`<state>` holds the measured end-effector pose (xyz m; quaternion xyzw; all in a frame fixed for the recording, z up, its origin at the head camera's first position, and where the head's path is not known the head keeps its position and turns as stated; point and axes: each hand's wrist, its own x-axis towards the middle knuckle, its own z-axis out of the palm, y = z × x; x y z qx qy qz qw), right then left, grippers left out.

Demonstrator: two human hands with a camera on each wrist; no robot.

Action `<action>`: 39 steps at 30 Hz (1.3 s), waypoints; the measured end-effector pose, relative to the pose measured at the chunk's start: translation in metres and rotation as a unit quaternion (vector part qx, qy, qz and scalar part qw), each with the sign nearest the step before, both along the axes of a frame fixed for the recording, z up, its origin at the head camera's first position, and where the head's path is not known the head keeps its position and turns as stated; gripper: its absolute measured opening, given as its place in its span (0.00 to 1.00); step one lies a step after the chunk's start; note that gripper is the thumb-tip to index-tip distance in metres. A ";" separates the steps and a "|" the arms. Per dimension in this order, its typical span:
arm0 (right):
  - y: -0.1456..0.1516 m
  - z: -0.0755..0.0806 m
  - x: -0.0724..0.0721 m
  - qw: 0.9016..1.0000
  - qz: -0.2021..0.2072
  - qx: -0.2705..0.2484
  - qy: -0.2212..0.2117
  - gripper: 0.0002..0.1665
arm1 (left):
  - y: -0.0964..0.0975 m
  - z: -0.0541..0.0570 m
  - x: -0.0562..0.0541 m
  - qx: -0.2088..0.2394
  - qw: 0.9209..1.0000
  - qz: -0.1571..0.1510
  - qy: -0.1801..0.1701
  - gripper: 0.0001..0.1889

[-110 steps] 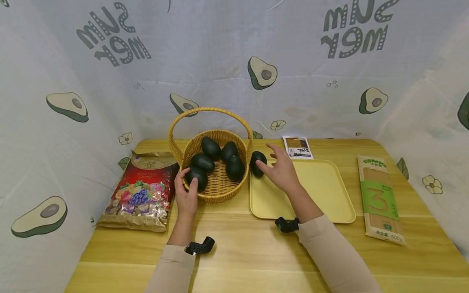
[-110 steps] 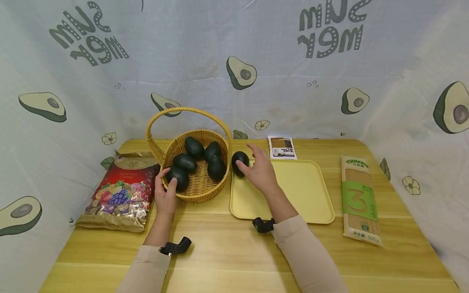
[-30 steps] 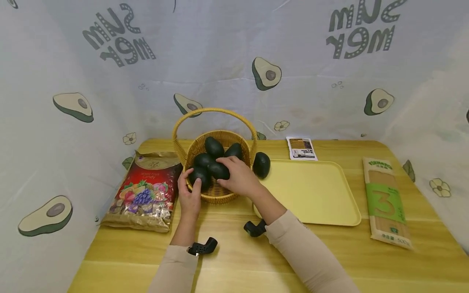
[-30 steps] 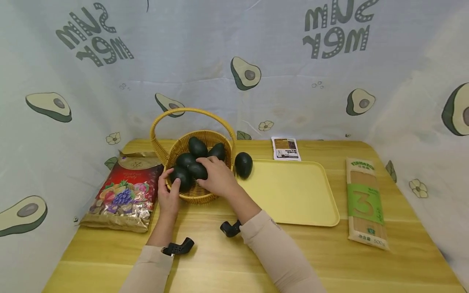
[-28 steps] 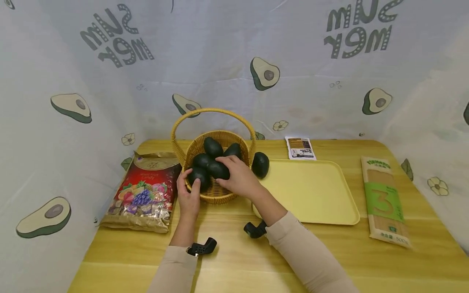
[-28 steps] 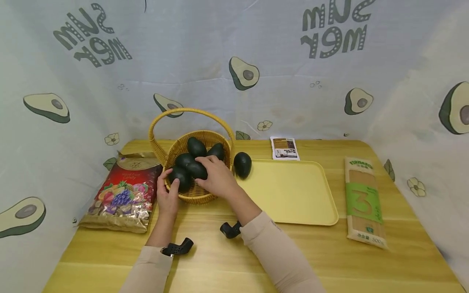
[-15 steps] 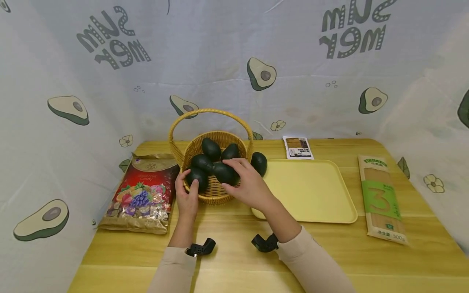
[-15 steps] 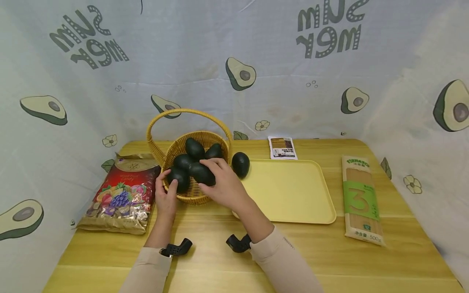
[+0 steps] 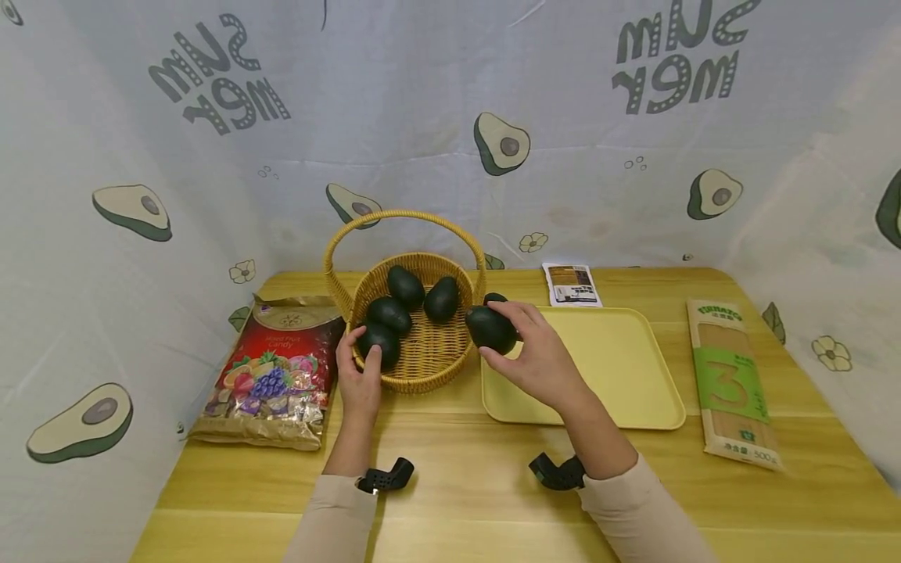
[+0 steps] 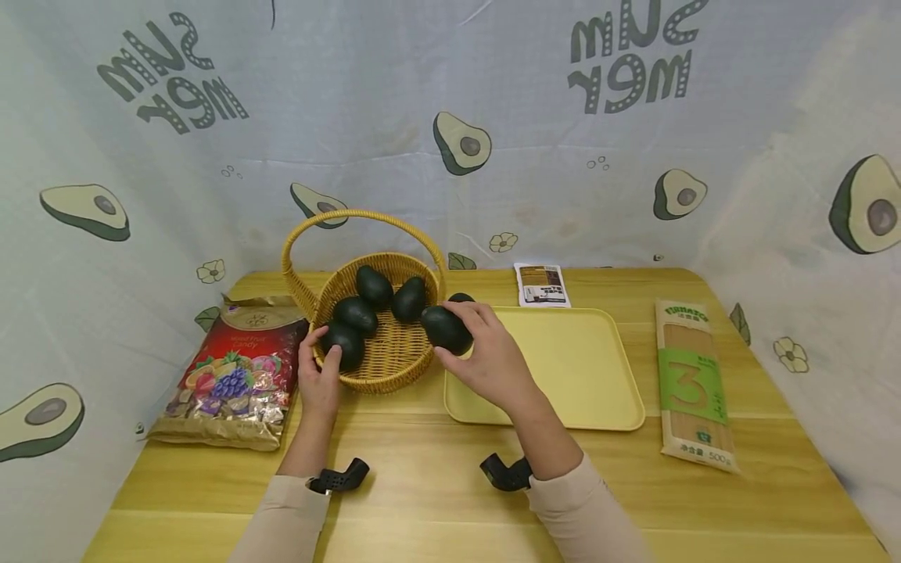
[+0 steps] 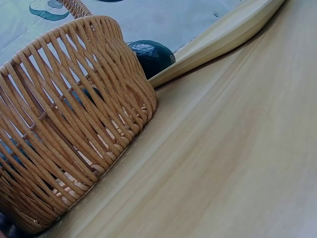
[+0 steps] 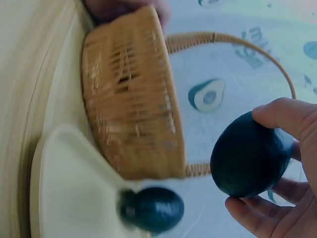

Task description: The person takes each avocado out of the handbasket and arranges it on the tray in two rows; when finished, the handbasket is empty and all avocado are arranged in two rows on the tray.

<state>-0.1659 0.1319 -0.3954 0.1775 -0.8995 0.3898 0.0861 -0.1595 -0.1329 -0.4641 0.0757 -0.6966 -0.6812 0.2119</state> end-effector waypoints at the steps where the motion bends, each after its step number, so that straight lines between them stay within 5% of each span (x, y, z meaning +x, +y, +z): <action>1: 0.005 -0.001 0.000 1.000 -0.006 0.001 -0.002 0.40 | 0.000 0.000 0.000 -0.001 1.000 0.000 -0.001 0.20; 15: 0.065 -0.036 -0.024 0.992 -0.118 0.021 -0.027 0.41 | -0.001 0.003 0.003 -0.008 1.000 0.003 -0.009 0.20; 29: 0.088 -0.060 -0.042 0.963 -0.242 0.050 -0.111 0.46 | 0.001 0.003 0.002 -0.007 1.000 0.001 0.015 0.20; 34: 0.089 -0.066 -0.050 0.962 -0.246 0.049 -0.111 0.47 | 0.002 0.004 0.002 -0.011 1.000 0.005 0.020 0.20; 39: 0.087 -0.068 -0.056 0.969 -0.229 0.032 -0.084 0.37 | 0.002 0.004 0.003 -0.015 1.000 0.005 0.022 0.20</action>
